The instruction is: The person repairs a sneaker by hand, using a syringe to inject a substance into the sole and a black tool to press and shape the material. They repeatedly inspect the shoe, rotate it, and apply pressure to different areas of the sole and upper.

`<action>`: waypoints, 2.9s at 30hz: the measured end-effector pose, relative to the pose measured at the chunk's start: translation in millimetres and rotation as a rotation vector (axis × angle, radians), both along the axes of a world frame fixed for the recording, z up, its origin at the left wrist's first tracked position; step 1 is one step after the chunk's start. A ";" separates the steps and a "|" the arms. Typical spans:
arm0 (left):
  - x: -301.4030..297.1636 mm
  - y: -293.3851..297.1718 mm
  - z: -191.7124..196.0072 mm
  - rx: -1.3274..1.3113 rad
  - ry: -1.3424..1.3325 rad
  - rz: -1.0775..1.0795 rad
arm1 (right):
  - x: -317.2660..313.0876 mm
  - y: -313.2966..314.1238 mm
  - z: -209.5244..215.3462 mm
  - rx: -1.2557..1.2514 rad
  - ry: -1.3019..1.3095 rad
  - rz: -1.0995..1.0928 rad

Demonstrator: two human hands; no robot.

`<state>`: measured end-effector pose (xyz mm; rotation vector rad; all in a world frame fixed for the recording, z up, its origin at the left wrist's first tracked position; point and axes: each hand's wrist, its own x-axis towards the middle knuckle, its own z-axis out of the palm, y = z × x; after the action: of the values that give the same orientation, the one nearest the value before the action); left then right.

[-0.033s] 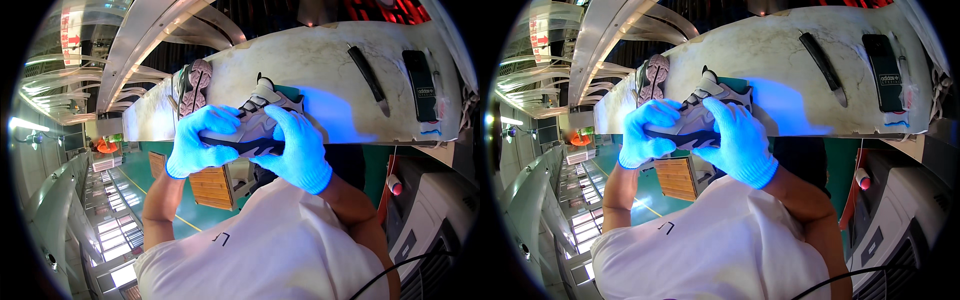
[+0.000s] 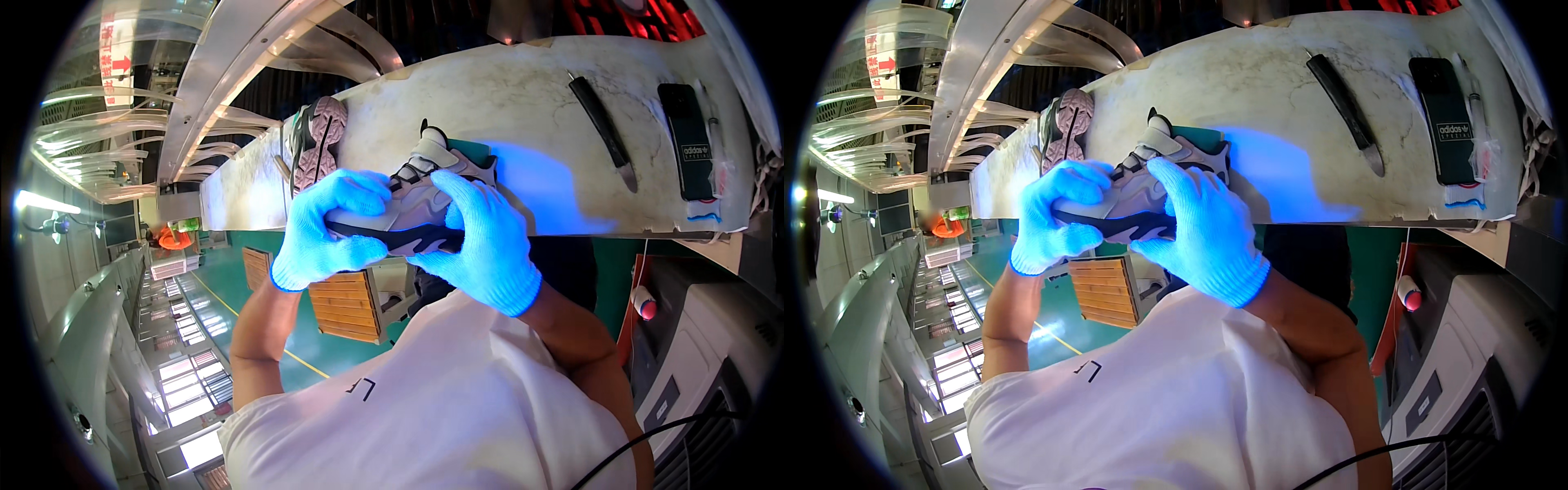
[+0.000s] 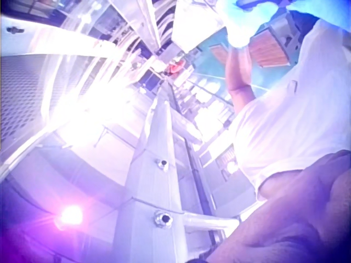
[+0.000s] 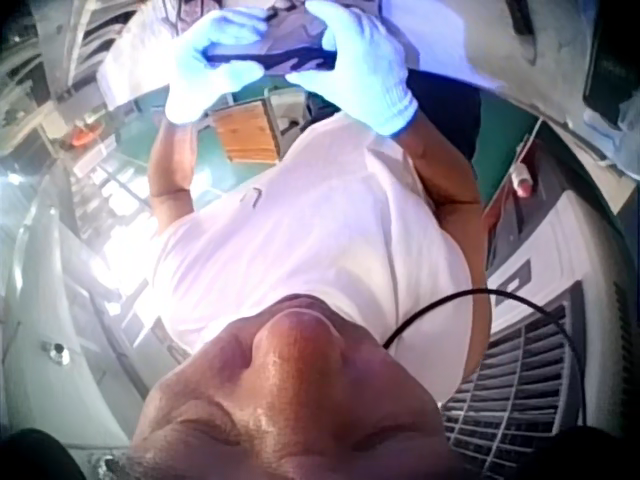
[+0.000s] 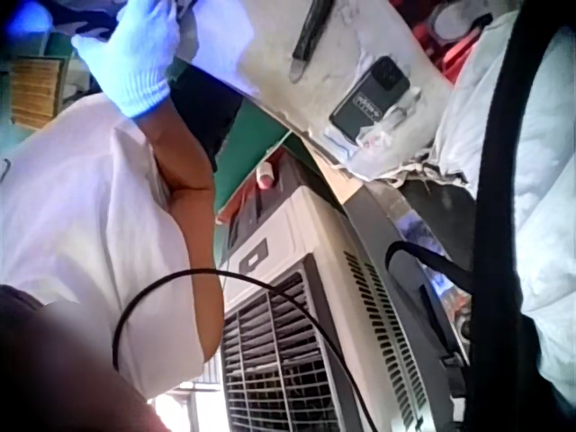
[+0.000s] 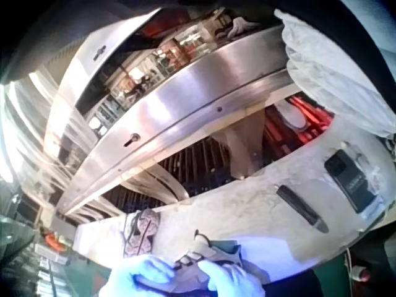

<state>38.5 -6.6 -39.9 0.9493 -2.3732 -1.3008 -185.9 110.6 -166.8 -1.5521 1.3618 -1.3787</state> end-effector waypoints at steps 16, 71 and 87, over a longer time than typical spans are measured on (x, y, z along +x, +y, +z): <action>-58.0 -36.0 13.9 0.181 -0.894 -0.025 | 17.5 -15.6 3.9 -0.003 0.074 0.006; -33.9 -22.3 20.9 0.469 -0.524 -0.022 | -0.8 4.7 3.2 0.079 0.090 -0.087; -83.3 -2.8 25.8 0.083 -0.849 -0.083 | 6.5 13.0 3.7 -0.071 0.184 -0.130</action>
<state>-44.8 -9.3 -14.1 1.7082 -2.9880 -1.1715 -179.5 123.6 -163.2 -1.6978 1.5632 -1.4023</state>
